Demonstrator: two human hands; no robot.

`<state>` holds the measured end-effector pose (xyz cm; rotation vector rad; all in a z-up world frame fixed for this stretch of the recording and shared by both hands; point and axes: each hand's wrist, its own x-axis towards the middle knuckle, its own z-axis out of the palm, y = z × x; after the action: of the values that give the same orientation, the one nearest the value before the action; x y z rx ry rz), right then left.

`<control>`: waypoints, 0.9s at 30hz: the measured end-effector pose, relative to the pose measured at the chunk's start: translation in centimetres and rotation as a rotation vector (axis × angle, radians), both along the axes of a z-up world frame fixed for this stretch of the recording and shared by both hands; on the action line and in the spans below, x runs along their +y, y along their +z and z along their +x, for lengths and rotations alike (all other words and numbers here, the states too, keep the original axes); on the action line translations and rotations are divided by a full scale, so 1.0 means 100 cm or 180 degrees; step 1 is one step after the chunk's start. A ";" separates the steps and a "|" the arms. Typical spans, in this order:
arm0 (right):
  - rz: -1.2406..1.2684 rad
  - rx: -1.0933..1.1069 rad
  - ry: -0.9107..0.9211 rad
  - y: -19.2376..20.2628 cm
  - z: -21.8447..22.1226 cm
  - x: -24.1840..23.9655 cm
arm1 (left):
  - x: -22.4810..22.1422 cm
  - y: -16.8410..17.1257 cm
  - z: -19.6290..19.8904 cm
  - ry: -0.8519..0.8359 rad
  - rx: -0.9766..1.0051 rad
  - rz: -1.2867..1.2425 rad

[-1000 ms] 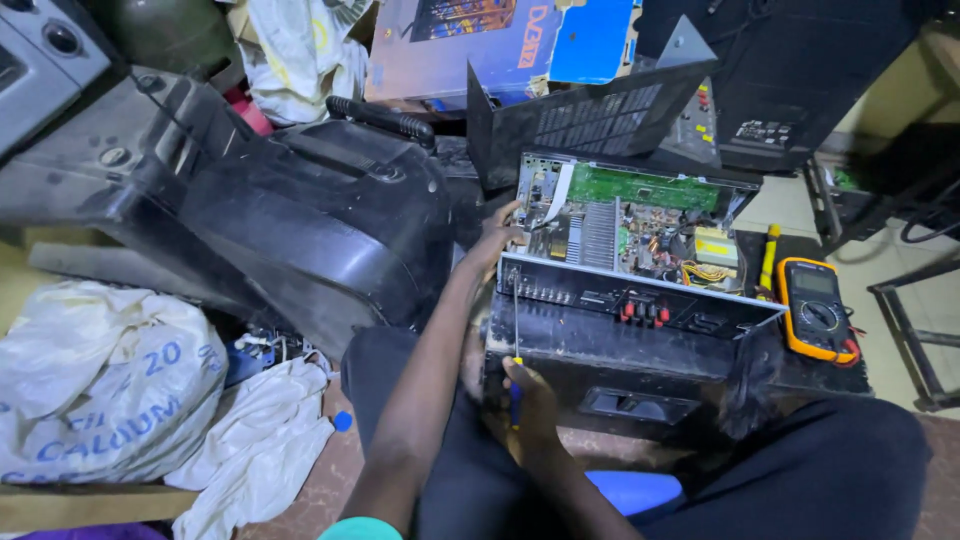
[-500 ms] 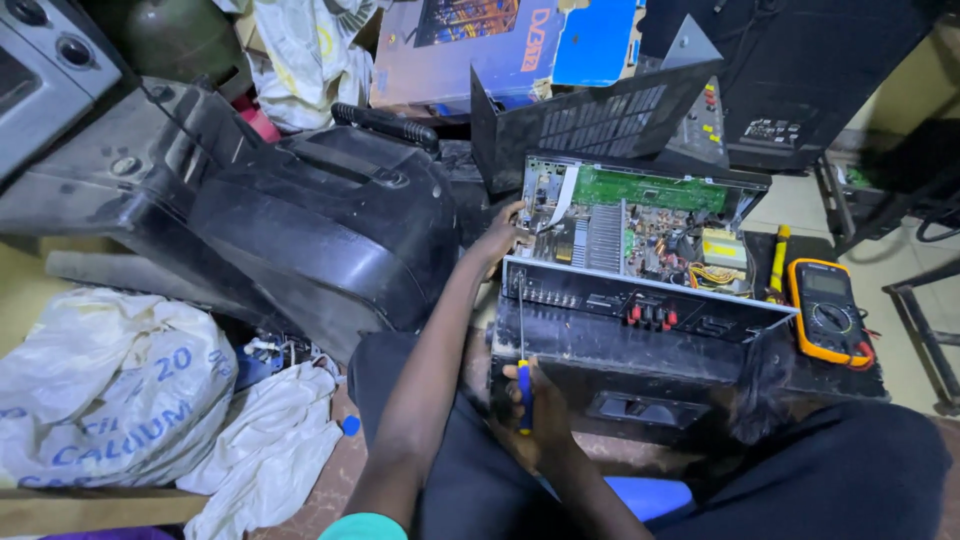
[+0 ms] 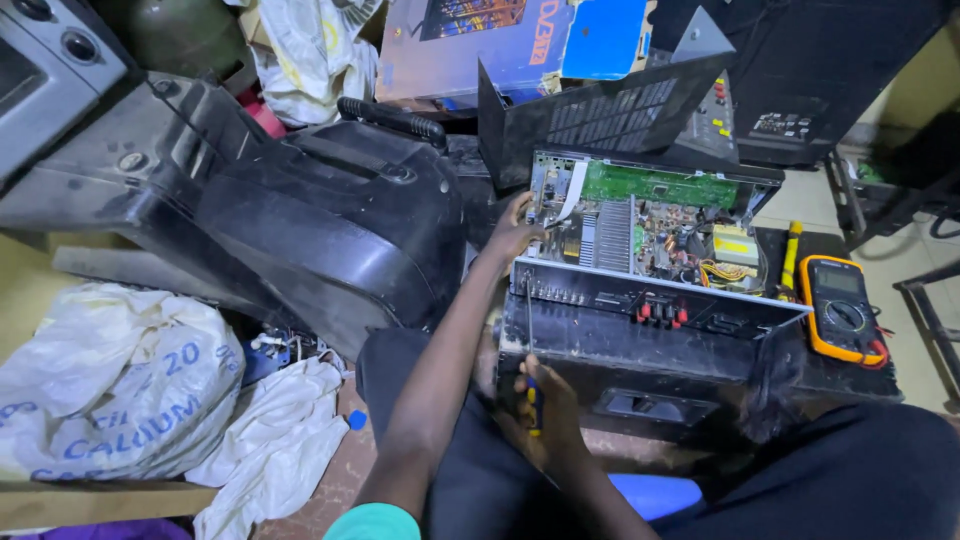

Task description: Unscrewing the back panel components of an electronic device using a screwdriver.

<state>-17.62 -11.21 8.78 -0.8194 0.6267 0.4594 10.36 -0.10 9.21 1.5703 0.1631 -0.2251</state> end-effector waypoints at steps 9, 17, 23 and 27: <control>0.0853 -0.0653 0.0149 -0.082 0.009 0.000 | 0.000 -0.022 0.013 0.0090 -0.0208 -0.0155; 0.1030 -0.0303 0.0211 -0.065 0.020 -0.016 | -0.001 0.003 -0.007 0.0067 -0.0098 -0.0046; 0.0605 -0.0392 0.0642 -0.006 0.011 -0.015 | -0.003 0.016 -0.015 0.0040 0.0040 0.0112; -0.0102 -0.0321 0.0551 0.000 0.008 -0.012 | -0.002 0.014 -0.015 0.0052 0.0017 0.0112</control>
<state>-16.83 -12.41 8.78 -0.9259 0.4728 0.5628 8.87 -0.31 10.58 1.6031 0.1848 -0.2146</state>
